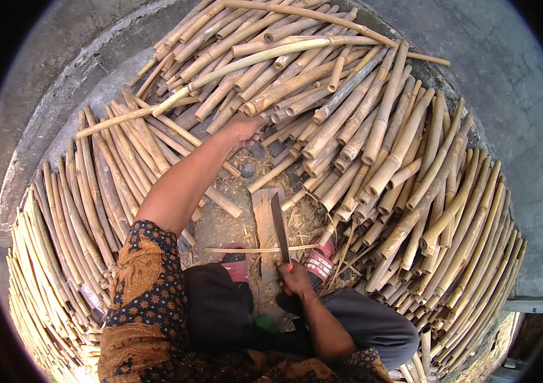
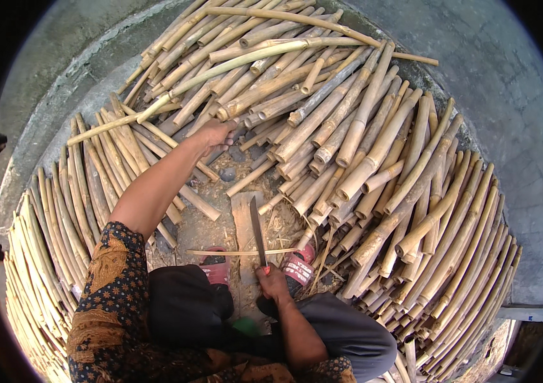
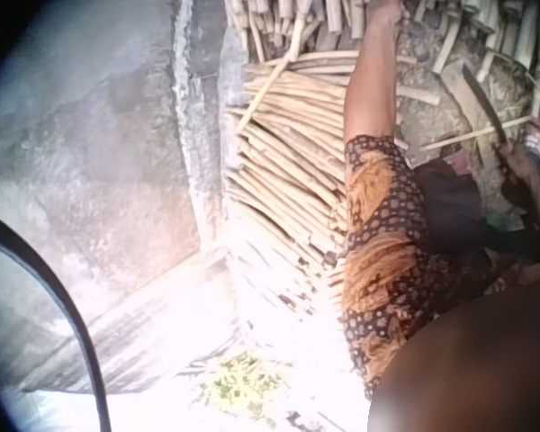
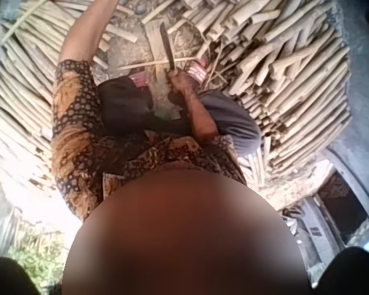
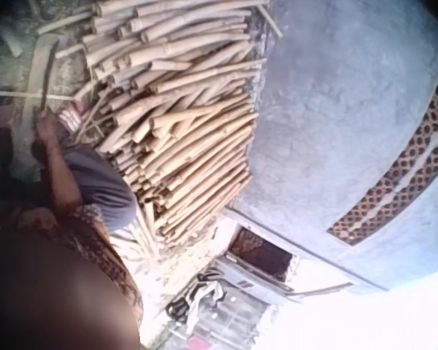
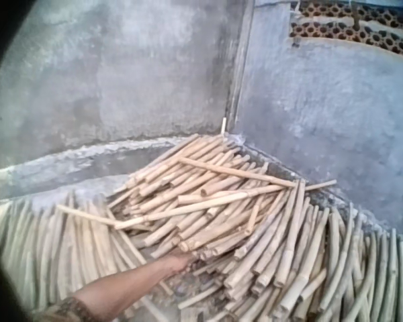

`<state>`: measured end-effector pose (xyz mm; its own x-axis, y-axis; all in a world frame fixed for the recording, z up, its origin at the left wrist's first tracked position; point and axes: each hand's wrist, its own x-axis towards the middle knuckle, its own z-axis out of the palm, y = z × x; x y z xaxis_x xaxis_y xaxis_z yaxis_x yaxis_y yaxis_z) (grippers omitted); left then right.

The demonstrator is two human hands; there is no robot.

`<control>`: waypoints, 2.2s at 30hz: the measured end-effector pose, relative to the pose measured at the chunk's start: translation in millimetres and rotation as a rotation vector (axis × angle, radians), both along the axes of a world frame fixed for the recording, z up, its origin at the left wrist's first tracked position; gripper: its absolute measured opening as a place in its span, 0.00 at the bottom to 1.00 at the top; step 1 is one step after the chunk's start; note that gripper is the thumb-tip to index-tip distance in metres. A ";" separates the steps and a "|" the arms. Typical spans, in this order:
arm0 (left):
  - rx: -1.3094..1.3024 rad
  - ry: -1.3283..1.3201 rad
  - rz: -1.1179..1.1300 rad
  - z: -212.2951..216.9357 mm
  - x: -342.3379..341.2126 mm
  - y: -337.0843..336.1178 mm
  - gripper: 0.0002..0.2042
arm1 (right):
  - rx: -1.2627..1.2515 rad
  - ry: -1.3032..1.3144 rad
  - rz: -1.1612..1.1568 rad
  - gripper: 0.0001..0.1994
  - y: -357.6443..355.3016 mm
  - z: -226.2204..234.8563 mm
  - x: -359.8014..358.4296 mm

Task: The person sits cross-legged on a concrete floor surrounded by bamboo pieces and uses a knife to shave and shape the ends of bamboo segments. They repeatedly pick up a piece, hold it in the left hand, and use the knife in the right hand to smooth or taper the end before placing it back into the pile.

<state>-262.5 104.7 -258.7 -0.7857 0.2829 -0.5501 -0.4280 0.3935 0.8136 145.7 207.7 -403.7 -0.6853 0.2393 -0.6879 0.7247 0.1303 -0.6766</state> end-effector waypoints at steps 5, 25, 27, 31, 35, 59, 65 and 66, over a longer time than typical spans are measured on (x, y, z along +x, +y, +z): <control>-0.350 -0.026 -0.458 5.7 11.4 -6.5 0.29 | 0.020 0.004 0.047 0.20 0.4 0.1 -0.1; -0.501 0.763 -0.392 27.3 54.8 64.1 0.19 | -0.047 -0.048 0.018 0.22 1.3 -0.8 -3.7; -0.539 1.097 -0.202 34.1 46.8 68.3 0.17 | -0.043 -0.054 0.027 0.22 1.3 1.5 -4.9; -0.837 0.973 -0.477 38.0 21.5 70.5 0.17 | -0.054 -0.024 0.014 0.21 1.1 5.0 -4.2; -0.709 0.737 -0.515 52.6 10.7 38.7 0.22 | -0.068 -0.003 0.004 0.19 1.8 5.1 0.2; -0.201 -0.128 -0.132 10.2 257.7 -261.0 0.23 | 0.053 0.175 0.024 0.19 0.8 -22.5 9.0; -0.157 0.074 -0.135 -4.6 269.3 -267.2 0.22 | 0.074 0.078 0.060 0.16 2.9 -10.1 12.1; -0.061 0.137 -0.084 -10.4 276.9 -283.0 0.21 | 0.078 0.097 0.037 0.15 2.5 -11.1 11.7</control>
